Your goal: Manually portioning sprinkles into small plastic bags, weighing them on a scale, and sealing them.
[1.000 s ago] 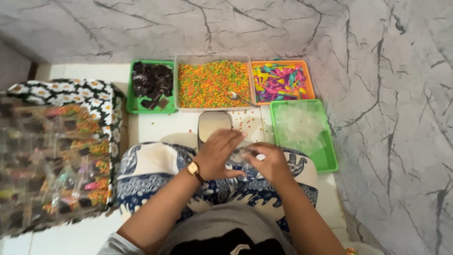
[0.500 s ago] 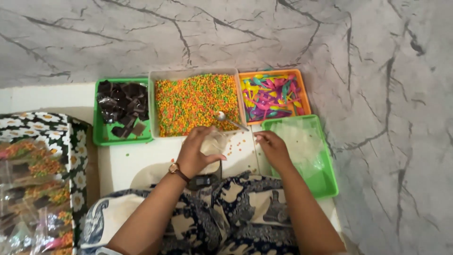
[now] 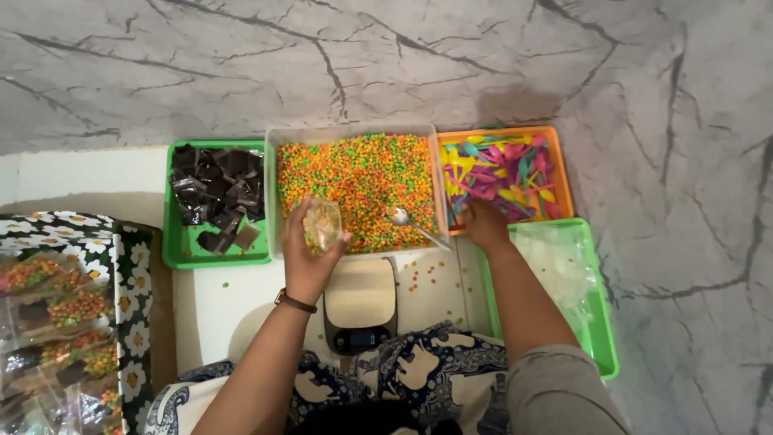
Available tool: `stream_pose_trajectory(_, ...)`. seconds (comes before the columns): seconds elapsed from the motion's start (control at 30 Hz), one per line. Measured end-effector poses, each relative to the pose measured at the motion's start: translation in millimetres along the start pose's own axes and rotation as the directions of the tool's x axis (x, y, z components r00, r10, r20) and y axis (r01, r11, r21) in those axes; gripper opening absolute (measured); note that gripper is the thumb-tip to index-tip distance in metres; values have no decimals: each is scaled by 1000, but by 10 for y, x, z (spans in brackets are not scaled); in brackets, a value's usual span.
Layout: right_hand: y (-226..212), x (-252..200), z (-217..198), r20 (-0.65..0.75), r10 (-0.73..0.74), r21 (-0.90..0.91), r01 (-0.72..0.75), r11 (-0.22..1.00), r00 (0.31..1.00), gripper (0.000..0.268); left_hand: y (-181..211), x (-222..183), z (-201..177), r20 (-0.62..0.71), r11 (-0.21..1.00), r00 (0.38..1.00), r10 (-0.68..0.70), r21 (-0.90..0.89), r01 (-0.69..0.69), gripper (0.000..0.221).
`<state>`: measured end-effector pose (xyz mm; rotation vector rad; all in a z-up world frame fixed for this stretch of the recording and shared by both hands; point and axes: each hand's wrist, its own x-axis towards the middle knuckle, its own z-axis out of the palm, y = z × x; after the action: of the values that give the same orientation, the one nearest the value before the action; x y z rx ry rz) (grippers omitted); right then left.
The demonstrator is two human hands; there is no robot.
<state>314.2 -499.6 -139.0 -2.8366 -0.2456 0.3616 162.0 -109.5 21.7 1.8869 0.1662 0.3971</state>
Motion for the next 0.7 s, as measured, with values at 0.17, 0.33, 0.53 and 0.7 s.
stream_pose_trajectory(0.17,-102,-84,-33,-55,10,-11,-10,1000,998,36,-215,-7,60,-40,991,993,-108,-85,104,99)
stream_pose_trajectory(0.33,26,-92,158,-138,43,-12,-45,999,990,26,-251,-24,88,-34,982,989,-146,-129,141,101)
stream_pose_trajectory(0.53,71,-112,200,-153,-16,-46,9,999,988,32,-395,-69,148,-31,969,983,-179,-179,171,103)
stream_pose_trajectory(0.7,-152,-240,-68,-541,-103,125,200,972,835,21,-401,-70,178,-27,982,986,-162,-101,158,103)
